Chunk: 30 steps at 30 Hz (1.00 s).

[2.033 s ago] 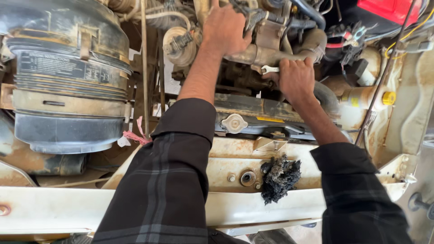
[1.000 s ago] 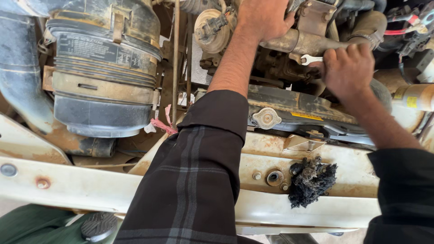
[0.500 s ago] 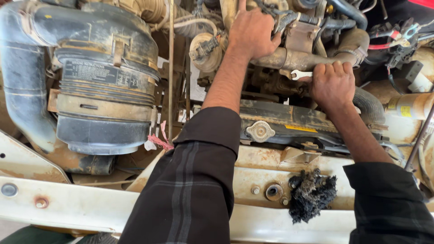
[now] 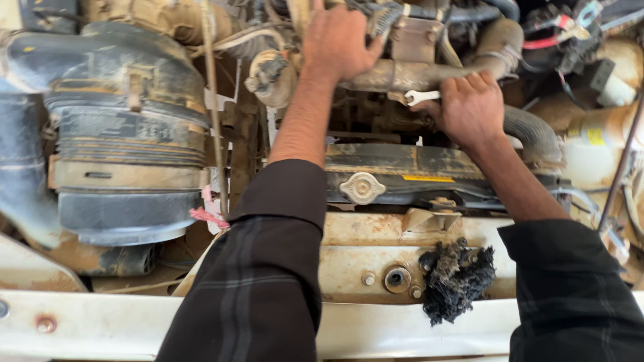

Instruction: The person uses a wrench to loosen and tighten bolts on a vehicle engine manifold. They reposition hoses and wires to access the bolts, then remove the manifold assembly from the engine bay.

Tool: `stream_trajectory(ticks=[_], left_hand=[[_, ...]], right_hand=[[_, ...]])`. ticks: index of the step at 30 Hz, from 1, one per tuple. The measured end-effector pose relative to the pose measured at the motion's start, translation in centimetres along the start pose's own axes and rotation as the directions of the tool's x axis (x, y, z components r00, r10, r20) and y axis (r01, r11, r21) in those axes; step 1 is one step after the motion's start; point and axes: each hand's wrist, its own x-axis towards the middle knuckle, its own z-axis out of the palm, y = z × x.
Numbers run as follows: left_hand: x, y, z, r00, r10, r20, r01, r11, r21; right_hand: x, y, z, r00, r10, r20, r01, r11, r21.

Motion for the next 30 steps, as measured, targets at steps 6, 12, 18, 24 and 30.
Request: stream_trajectory(ticks=[6, 12, 18, 24, 30], left_hand=[[-0.4, 0.2, -0.8, 1.000, 0.005, -0.014, -0.004, 0.998, 0.058], [-0.5, 0.3, -1.1, 1.000, 0.025, 0.010, -0.025, 0.998, 0.063], [-0.4, 0.0, -0.6, 0.996, 0.076, -0.044, -0.074, 0.996, 0.050], [-0.6, -0.1, -0.8, 0.984, 0.126, -0.124, -0.116, 0.989, 0.088], [-0.6, 0.3, -0.9, 0.995, 0.089, -0.054, -0.084, 0.992, 0.090]], right_hand=[[0.0, 0.6, 1.1, 1.000, -0.029, 0.012, 0.029, 0.998, -0.054], [0.0, 0.6, 1.1, 0.999, -0.044, 0.029, 0.047, 0.994, -0.102], [0.3, 0.1, 0.5, 0.998, 0.013, 0.056, -0.006, 0.992, -0.123], [0.9, -0.5, 0.4, 0.998, 0.049, 0.046, -0.044, 0.995, -0.095], [0.7, -0.5, 0.7, 0.990, 0.075, 0.117, -0.058, 0.988, -0.142]])
